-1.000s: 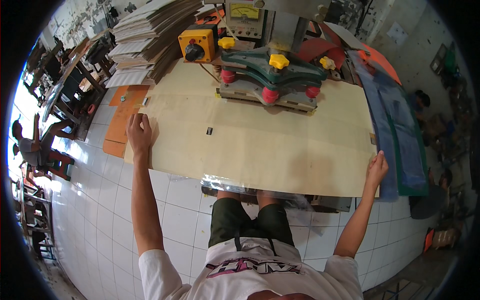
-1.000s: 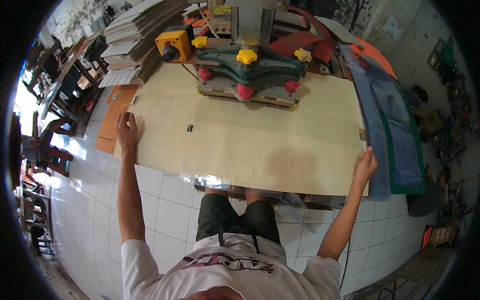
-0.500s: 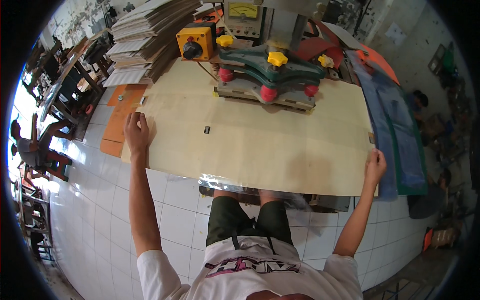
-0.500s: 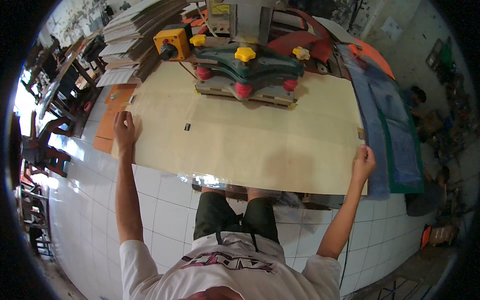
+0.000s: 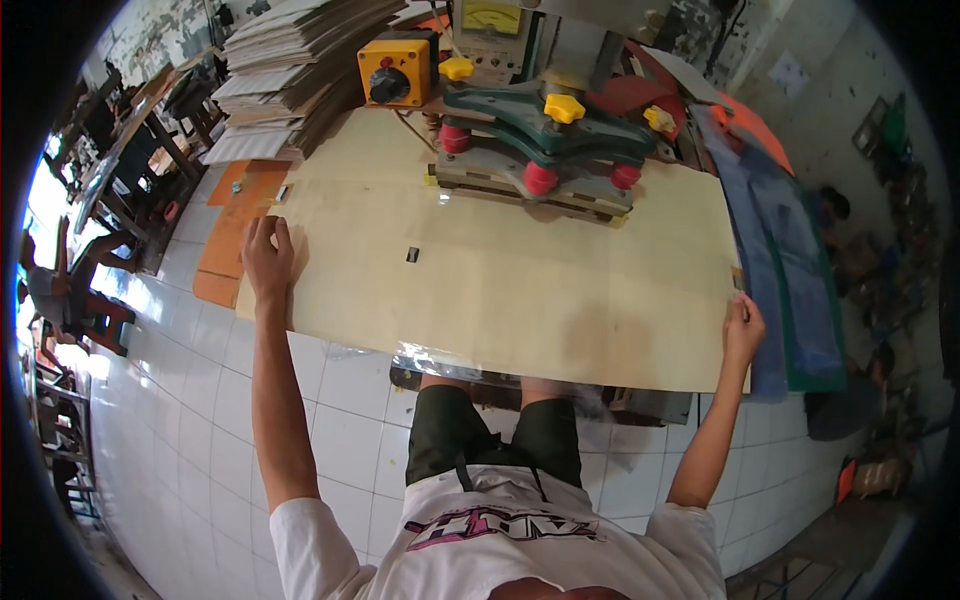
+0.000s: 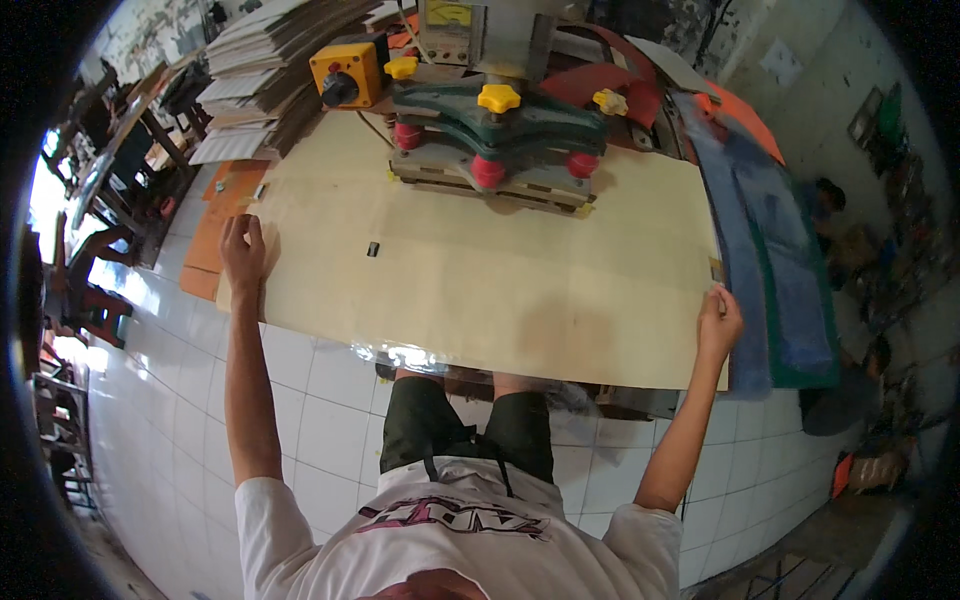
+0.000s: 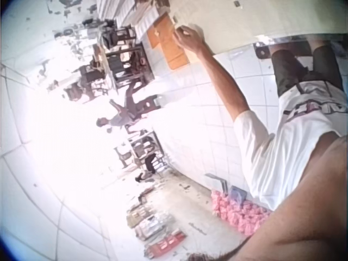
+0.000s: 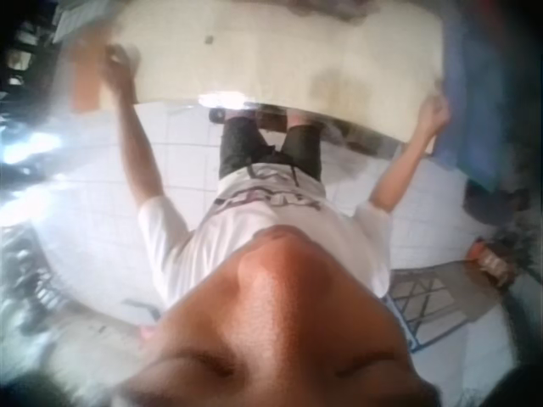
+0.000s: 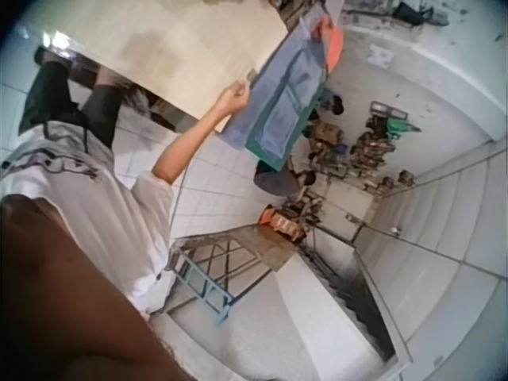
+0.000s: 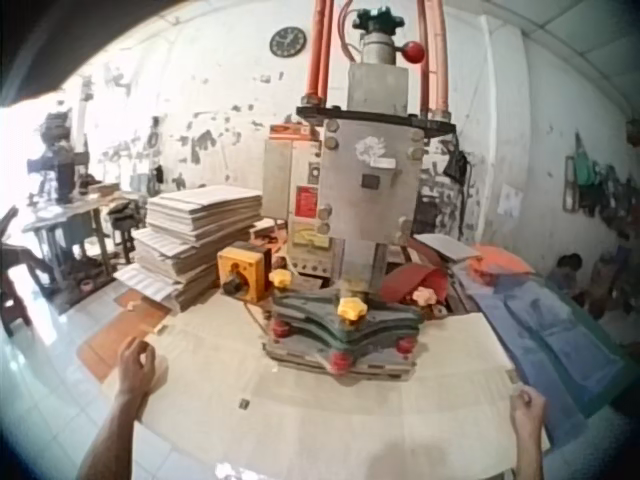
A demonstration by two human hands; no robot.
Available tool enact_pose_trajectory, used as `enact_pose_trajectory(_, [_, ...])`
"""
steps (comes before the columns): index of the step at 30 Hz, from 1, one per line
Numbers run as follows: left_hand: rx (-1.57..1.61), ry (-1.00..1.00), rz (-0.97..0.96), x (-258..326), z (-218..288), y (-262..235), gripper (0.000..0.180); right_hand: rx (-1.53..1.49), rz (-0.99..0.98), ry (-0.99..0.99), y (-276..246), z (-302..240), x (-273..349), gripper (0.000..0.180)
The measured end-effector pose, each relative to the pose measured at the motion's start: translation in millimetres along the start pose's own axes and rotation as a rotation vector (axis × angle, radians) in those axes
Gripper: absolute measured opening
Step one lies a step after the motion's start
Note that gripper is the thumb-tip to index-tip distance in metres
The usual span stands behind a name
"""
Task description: The person aligns the edges of clear plastic sheets, places them into a heat sealing machine, and depresses the lever to seal the material together before removing the finished item.
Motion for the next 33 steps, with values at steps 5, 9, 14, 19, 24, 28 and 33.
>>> enact_pose_trajectory(5, [0.018,-0.001,0.010,3,4,-7,0.015,0.025,-0.033,-0.128,3,-9,8,0.030])
enact_pose_trajectory(9, [0.047,-0.034,0.004,8,4,-8,0.014,0.043,-0.130,-0.181,5,3,-2,0.030])
enact_pose_trajectory(14, [0.034,-0.035,-0.015,9,5,-4,0.014,0.093,-0.146,-0.046,13,9,-26,0.033])
enact_pose_trajectory(19, [0.046,-0.040,-0.028,9,4,-4,0.014,0.183,-0.151,-0.241,36,-36,-12,0.028])
enact_pose_trajectory(24, [0.014,-0.054,-0.061,8,0,-10,0.014,-0.046,-0.317,-0.545,54,-165,81,0.013])
enact_pose_trajectory(28, [0.004,-0.042,-0.053,8,-1,-4,0.014,-0.133,-0.445,-0.732,20,-225,126,0.006])
enact_pose_trajectory(33, [0.027,-0.065,-0.049,10,0,-2,0.013,-0.278,-0.495,-1.029,-30,-246,145,0.016])
Point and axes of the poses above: each hand's wrist, its own x-axis away from the middle knuckle, its own y-axis out of the palm, z = x × y, the point moved 1 cm from there along -x, towards the middle knuckle, and after that the axes turned 8 degrees about z, right-handed, at the moved point
